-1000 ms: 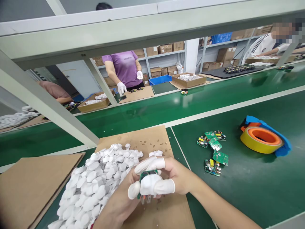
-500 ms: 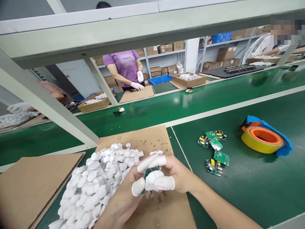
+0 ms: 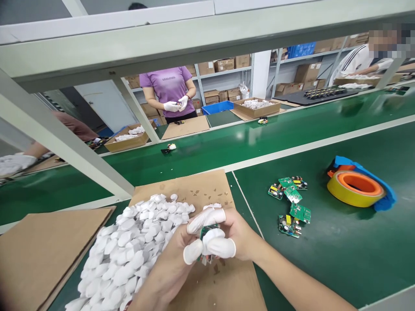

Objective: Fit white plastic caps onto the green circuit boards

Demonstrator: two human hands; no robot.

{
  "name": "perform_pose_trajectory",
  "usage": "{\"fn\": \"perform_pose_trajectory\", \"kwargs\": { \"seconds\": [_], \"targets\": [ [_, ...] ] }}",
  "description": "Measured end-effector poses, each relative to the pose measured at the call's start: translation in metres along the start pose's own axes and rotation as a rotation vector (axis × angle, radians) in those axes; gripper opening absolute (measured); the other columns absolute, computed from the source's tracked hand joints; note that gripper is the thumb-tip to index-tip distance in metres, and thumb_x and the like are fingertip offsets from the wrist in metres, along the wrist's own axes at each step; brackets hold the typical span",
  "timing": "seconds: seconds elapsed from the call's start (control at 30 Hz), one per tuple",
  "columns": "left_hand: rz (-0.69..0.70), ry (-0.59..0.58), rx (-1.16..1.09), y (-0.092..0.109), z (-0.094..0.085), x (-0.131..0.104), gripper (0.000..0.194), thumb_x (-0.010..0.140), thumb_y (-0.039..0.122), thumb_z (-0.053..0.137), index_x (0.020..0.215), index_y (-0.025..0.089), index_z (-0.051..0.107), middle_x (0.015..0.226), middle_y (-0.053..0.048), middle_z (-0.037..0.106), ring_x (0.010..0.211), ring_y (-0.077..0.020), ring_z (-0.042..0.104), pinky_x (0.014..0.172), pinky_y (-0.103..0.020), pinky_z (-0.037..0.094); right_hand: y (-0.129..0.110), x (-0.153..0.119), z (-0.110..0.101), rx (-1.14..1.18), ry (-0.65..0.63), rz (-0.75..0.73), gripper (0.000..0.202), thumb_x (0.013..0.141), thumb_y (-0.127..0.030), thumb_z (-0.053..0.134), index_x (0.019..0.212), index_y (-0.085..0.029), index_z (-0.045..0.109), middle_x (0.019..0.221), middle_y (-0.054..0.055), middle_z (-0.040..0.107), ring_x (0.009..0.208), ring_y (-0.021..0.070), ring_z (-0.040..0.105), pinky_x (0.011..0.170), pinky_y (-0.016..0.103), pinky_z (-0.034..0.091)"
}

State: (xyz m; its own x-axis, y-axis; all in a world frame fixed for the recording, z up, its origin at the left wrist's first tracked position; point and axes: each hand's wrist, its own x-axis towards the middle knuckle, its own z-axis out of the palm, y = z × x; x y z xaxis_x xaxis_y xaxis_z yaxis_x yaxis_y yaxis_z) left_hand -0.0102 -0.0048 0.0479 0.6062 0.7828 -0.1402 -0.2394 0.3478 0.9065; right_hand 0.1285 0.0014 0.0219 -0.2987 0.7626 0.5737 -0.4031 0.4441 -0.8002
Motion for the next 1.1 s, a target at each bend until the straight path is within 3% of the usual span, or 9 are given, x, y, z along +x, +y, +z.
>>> {"fn": "perform_pose_trajectory", "kwargs": {
  "seconds": [0.13,0.3,0.43,0.53,0.7,0.8,0.97,1.1],
  "targets": [
    [-0.019,0.01,0.004,0.0005,0.0003,-0.0009,0.035,0.062,0.038,0.077,0.089,0.017,0.069,0.072,-0.001,0.063,0.06,-0.0098,0.052,0.056,-0.021,0.04,0.0014,-0.0015,-0.0011,0.005,0.002,0.046,0.023,0.074,-0.039,0.07,0.084,-0.019,0.071,0.093,0.011,0.071,0.087,0.0238,0.065,0.073,0.036,0.053],
    [-0.026,0.052,0.009,0.001,0.003,-0.0014,0.031,0.058,0.022,0.08,0.086,0.017,0.068,0.068,0.001,0.062,0.056,-0.0086,0.05,0.055,-0.021,0.041,0.0028,-0.002,0.0007,-0.012,0.052,0.039,0.03,0.07,-0.049,0.071,0.073,-0.019,0.07,0.086,0.009,0.072,0.082,0.0231,0.066,0.072,0.036,0.052],
    [-0.032,0.098,0.031,0.0017,0.0055,-0.0003,0.017,0.065,0.024,0.076,0.076,0.014,0.069,0.07,-0.001,0.063,0.066,-0.0117,0.054,0.062,-0.021,0.041,0.0034,-0.0013,0.0008,-0.054,0.102,0.092,0.03,0.072,-0.049,0.069,0.077,-0.019,0.071,0.08,0.008,0.071,0.067,0.0189,0.064,0.065,0.032,0.052],
    [-0.058,0.081,-0.019,0.0007,0.0046,-0.0003,0.025,0.068,0.03,0.074,0.088,0.016,0.069,0.077,-0.003,0.065,0.074,-0.0145,0.057,0.064,-0.023,0.042,0.0008,-0.0013,-0.0026,-0.061,0.075,0.199,0.033,0.072,-0.051,0.068,0.077,-0.018,0.072,0.083,0.007,0.07,0.059,0.0157,0.061,0.06,0.03,0.052],
    [-0.102,0.113,-0.086,-0.0005,-0.0003,-0.0024,0.03,0.072,0.039,0.069,0.096,0.021,0.068,0.086,-0.004,0.066,0.083,-0.0153,0.058,0.072,-0.026,0.048,-0.0047,-0.0004,-0.0065,-0.117,-0.012,0.227,0.037,0.075,-0.051,0.064,0.089,-0.018,0.07,0.09,0.008,0.069,0.084,0.0216,0.063,0.071,0.031,0.051],
    [-0.11,0.11,-0.097,-0.0003,-0.0011,-0.0025,0.025,0.074,0.035,0.069,0.094,0.021,0.069,0.094,-0.006,0.066,0.092,-0.0153,0.056,0.075,-0.026,0.05,-0.0046,-0.0006,-0.0053,-0.15,-0.017,0.225,0.038,0.078,-0.051,0.06,0.092,-0.017,0.069,0.09,0.008,0.068,0.083,0.0216,0.062,0.069,0.031,0.051],
    [-0.092,0.106,-0.172,-0.0006,0.0004,-0.0009,0.019,0.073,0.034,0.07,0.085,0.019,0.071,0.077,-0.002,0.065,0.074,-0.0101,0.058,0.073,-0.025,0.054,-0.0054,-0.0009,-0.0049,-0.162,-0.009,0.233,0.038,0.077,-0.051,0.061,0.093,-0.018,0.069,0.093,0.008,0.067,0.07,0.0173,0.061,0.066,0.029,0.05],
    [-0.094,0.175,-0.251,-0.001,0.0008,-0.0007,0.021,0.069,0.034,0.072,0.082,0.018,0.071,0.077,-0.003,0.068,0.075,-0.0149,0.062,0.068,-0.031,0.058,-0.0062,-0.0013,-0.0058,-0.107,-0.009,0.272,0.036,0.079,-0.049,0.059,0.099,-0.019,0.066,0.095,0.006,0.064,0.073,0.0165,0.058,0.069,0.029,0.049]
  ]
}}
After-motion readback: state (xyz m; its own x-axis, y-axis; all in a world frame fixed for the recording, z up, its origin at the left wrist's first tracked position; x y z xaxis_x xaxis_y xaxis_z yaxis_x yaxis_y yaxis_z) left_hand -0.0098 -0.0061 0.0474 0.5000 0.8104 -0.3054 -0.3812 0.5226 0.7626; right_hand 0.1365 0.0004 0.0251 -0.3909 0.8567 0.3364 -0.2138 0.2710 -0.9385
